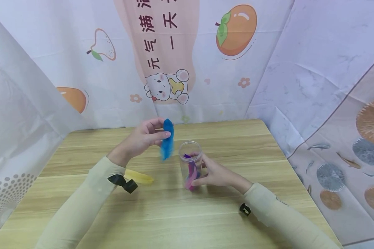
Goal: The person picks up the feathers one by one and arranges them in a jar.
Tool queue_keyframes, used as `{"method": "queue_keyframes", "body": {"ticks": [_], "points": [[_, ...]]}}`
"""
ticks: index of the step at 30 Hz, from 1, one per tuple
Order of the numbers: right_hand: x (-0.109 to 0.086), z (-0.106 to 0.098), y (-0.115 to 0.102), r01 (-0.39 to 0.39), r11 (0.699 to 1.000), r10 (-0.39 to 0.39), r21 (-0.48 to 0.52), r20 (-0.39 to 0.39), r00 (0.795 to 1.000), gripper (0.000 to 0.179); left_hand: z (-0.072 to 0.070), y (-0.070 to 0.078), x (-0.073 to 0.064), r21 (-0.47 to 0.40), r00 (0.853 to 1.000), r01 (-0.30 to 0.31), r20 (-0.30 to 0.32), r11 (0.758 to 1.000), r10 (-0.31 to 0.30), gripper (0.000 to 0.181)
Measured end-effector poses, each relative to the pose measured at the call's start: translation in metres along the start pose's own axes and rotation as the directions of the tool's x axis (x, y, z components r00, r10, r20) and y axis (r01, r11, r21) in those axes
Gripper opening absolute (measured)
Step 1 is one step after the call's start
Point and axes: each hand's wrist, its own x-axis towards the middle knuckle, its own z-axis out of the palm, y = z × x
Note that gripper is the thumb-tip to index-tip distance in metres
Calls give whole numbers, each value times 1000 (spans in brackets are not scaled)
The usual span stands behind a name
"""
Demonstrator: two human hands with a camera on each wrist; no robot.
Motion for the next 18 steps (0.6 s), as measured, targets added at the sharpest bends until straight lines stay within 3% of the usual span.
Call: {"method": "queue_keyframes", "body": {"ticks": [12, 18], "points": [[0, 1, 0, 7, 1000, -7, -1, -4, 1000, 87, 5, 7, 1, 6, 996, 14, 89, 1000, -14, 20], [0, 1, -1, 7, 1000, -7, 1, -8, 1000, 86, 6, 10, 2, 13, 985, 92, 146, 996, -93, 21]]}}
